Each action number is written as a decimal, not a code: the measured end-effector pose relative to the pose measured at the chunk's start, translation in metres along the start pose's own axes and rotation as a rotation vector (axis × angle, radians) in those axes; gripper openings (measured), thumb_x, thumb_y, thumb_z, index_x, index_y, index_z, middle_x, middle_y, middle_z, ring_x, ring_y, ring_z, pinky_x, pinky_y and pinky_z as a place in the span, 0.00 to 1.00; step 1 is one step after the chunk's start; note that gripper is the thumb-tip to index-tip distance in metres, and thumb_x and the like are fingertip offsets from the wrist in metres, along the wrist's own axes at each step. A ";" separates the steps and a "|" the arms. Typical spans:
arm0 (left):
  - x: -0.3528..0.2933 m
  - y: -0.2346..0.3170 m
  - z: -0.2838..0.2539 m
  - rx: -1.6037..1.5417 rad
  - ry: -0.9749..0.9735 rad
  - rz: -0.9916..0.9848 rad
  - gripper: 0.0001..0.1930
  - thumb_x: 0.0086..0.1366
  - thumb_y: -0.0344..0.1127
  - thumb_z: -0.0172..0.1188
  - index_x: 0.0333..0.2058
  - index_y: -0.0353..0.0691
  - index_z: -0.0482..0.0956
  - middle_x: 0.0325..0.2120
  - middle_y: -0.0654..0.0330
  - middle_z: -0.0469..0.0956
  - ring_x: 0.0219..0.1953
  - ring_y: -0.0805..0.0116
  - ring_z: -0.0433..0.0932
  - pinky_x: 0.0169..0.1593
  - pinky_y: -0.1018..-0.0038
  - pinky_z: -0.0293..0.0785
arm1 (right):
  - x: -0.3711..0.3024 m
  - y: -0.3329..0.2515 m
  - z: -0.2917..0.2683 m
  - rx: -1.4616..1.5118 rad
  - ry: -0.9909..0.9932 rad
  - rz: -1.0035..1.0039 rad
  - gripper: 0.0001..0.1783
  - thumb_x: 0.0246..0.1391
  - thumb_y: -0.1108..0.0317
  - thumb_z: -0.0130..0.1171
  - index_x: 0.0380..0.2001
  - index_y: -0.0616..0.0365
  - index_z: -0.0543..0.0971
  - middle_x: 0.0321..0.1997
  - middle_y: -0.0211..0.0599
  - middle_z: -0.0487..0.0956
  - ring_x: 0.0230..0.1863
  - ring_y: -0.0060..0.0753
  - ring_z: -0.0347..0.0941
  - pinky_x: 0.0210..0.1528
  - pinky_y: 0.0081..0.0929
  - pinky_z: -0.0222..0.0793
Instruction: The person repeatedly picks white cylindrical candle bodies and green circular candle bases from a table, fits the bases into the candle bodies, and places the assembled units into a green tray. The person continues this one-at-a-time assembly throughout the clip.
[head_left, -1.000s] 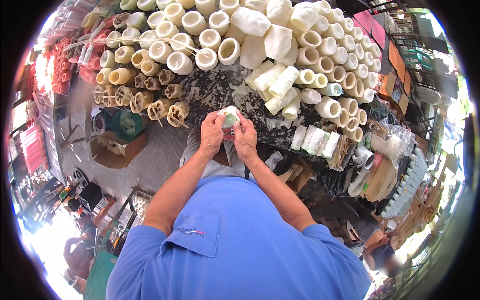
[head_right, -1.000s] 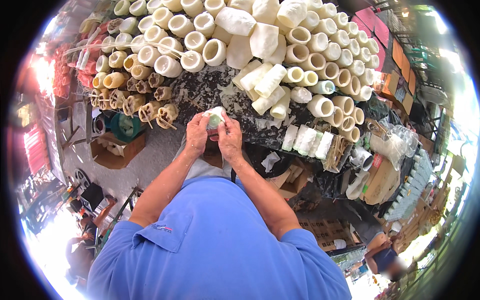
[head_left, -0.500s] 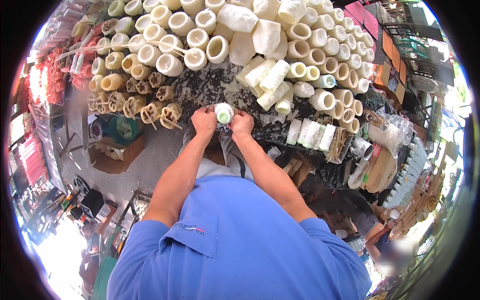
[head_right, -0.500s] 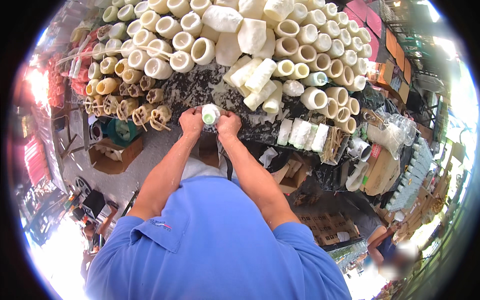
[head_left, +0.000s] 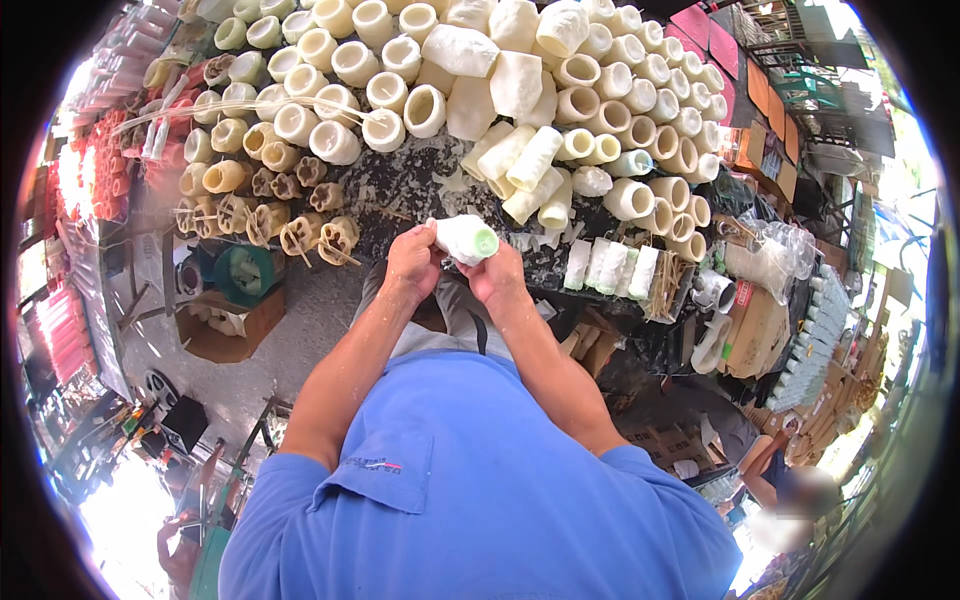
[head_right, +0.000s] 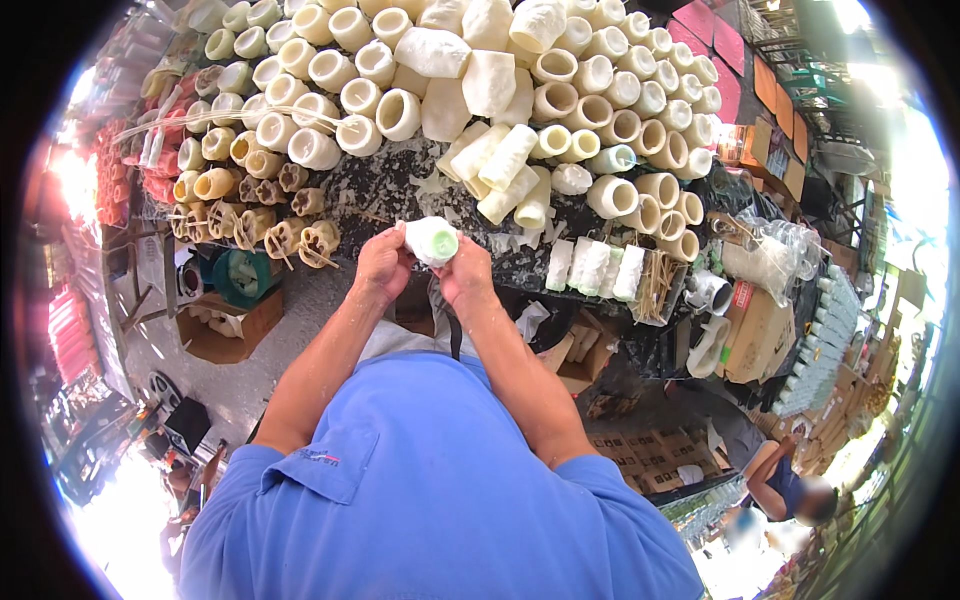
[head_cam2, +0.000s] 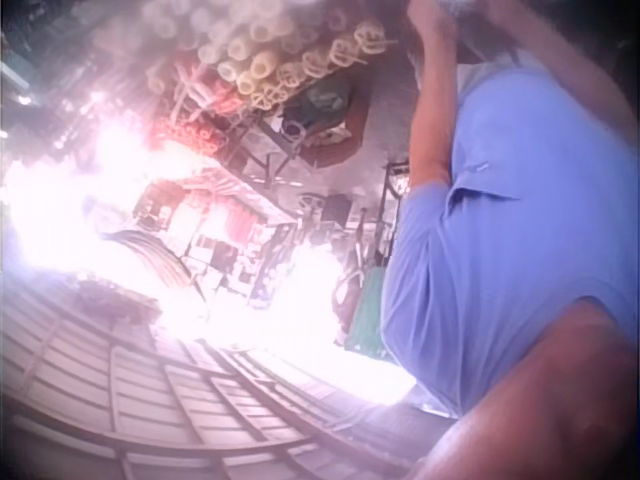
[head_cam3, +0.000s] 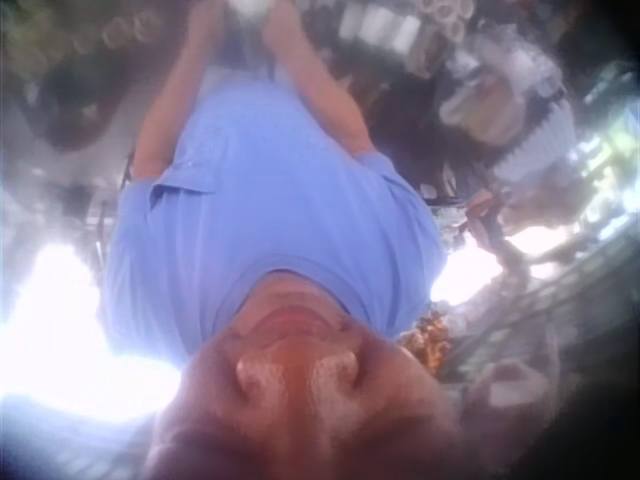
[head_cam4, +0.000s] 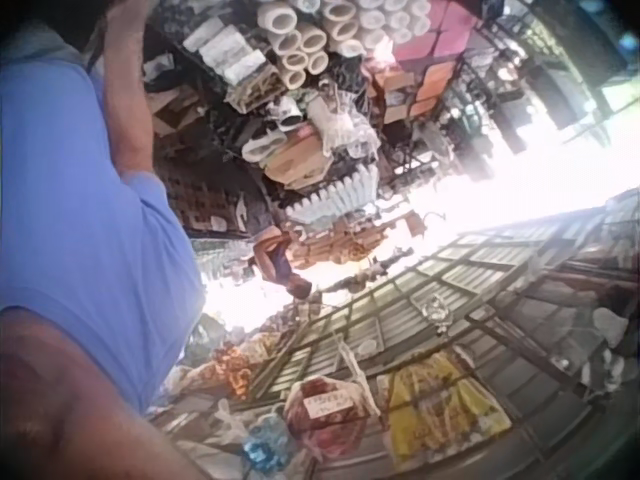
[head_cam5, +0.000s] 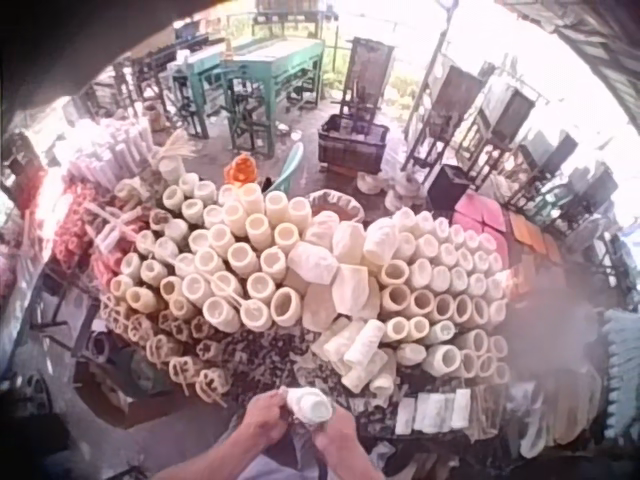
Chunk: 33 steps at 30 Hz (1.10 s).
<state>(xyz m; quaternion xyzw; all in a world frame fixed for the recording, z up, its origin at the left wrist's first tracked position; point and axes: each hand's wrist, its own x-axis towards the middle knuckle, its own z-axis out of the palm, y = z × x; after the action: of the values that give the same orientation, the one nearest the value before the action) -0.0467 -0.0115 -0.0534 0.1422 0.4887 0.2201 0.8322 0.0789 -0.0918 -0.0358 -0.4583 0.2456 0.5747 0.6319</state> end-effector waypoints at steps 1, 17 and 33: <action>0.003 -0.002 0.001 -0.054 0.007 -0.029 0.15 0.80 0.39 0.52 0.48 0.33 0.81 0.41 0.58 0.85 0.40 0.68 0.84 0.49 0.67 0.79 | 0.005 0.001 0.000 0.003 0.042 0.030 0.11 0.72 0.68 0.51 0.49 0.58 0.80 0.44 0.34 0.86 0.39 0.30 0.83 0.39 0.32 0.79; -0.043 0.040 -0.015 1.286 -0.435 0.986 0.43 0.59 0.23 0.63 0.74 0.43 0.59 0.72 0.43 0.61 0.73 0.43 0.64 0.65 0.61 0.75 | 0.006 -0.009 0.011 -0.317 0.017 0.037 0.10 0.67 0.66 0.56 0.40 0.57 0.84 0.34 0.32 0.85 0.29 0.26 0.80 0.29 0.26 0.75; -0.064 0.057 0.017 1.000 -0.328 0.722 0.32 0.55 0.31 0.74 0.58 0.35 0.72 0.38 0.53 0.84 0.35 0.67 0.85 0.40 0.70 0.83 | -0.067 -0.042 0.016 -0.751 -0.493 -0.377 0.40 0.57 0.78 0.70 0.71 0.67 0.64 0.63 0.42 0.77 0.62 0.33 0.75 0.67 0.33 0.73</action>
<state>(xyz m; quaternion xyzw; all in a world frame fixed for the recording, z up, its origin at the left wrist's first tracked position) -0.0722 0.0051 0.0285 0.7010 0.3199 0.2074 0.6028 0.1004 -0.1080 0.0400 -0.5413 -0.2231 0.5907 0.5553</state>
